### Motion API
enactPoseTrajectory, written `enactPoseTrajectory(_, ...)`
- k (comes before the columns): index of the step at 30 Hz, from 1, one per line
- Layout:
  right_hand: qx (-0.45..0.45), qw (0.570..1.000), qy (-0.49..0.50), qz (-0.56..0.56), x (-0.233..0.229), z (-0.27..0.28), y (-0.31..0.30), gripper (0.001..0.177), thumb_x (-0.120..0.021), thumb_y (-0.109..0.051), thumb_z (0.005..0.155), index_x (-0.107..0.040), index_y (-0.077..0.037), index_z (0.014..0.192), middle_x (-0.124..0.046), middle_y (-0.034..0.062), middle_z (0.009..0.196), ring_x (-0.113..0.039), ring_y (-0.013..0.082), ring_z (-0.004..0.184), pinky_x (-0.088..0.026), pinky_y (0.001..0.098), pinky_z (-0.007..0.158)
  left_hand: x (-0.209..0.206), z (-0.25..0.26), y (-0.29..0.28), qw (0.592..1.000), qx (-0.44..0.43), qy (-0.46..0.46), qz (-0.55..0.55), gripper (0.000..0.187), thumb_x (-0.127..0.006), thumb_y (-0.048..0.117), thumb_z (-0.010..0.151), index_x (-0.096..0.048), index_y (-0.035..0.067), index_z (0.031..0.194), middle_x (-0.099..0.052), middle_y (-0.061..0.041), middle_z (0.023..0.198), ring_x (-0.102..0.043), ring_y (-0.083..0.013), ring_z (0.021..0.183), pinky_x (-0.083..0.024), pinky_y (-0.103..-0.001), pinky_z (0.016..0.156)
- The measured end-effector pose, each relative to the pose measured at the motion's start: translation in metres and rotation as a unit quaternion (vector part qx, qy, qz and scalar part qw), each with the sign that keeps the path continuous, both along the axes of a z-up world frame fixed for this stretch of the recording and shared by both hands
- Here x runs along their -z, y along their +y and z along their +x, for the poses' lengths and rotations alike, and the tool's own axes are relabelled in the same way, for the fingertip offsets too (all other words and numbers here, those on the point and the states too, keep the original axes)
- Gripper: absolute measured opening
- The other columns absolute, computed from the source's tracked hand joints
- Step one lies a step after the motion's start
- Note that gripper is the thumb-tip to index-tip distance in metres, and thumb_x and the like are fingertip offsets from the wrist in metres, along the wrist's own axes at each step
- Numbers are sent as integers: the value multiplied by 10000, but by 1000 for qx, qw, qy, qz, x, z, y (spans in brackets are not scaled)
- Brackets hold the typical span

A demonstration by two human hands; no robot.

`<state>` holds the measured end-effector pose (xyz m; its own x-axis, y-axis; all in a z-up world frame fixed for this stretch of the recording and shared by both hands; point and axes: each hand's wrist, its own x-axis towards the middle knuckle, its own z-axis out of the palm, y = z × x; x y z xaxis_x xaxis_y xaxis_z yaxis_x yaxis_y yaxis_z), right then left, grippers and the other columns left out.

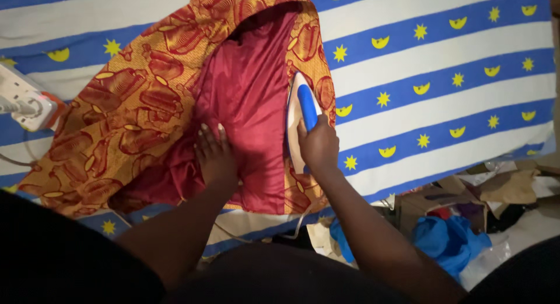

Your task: The person irons a red and gold patterned garment laid on a bed. They repeatedly smooth the fabric with their hands and move the iron over different sections, occasionally lifting and repositioning the garment to access new areas.

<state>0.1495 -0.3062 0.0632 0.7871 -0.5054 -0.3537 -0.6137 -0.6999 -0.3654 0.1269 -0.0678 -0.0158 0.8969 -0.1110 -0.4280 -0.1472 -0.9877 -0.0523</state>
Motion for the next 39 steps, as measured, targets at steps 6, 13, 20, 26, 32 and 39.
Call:
enactPoseTrajectory(6,-13,998,-59,-3,11,45,-8,449,-684,-405,960,-619,35,1023,-707,299,899,-696,490,872,-550,556,770,-11,2,-3,1000,11,16,9,1376,-932,410,613,-96,38,1641,-95,-329,1670,-164,-449,1561,-172,-547,1249)
enactPoseTrajectory(13,23,1000,-8,-6,11,32,-1,474,-700,-414,930,-622,38,1048,-698,311,902,-691,493,866,-548,562,767,-4,3,0,1000,18,21,10,1392,-922,441,623,-57,21,1630,-83,-349,1658,-142,-464,1557,-165,-563,1251)
enactPoseTrajectory(20,31,998,55,23,-25,-56,30,437,-679,-384,932,-607,31,1049,-702,295,828,-689,495,815,-545,567,722,-29,10,-5,997,7,76,17,1565,-991,491,486,-23,44,1632,-45,-331,1675,-109,-446,1569,-159,-549,1259)
enactPoseTrajectory(26,24,999,29,3,-15,-22,24,437,-661,-371,958,-592,50,1053,-695,305,837,-693,499,825,-547,569,729,-34,13,-5,998,-2,66,-5,1605,-1009,483,456,-2,37,1623,-35,-331,1669,-97,-449,1567,-158,-557,1258)
enactPoseTrajectory(32,21,999,-18,-19,-3,53,-3,451,-680,-380,955,-596,49,1068,-712,301,938,-710,480,881,-570,540,789,-29,8,-5,999,0,38,2,1614,-1008,481,442,-5,39,1628,-49,-327,1673,-119,-449,1564,-162,-557,1261)
enactPoseTrajectory(39,53,997,16,-44,-11,-11,-14,481,-676,-401,962,-577,43,1121,-708,312,898,-702,497,848,-559,554,758,-17,4,0,997,17,-72,-13,1467,-963,423,589,-38,38,1662,-92,-314,1687,-165,-441,1550,-166,-554,1263)
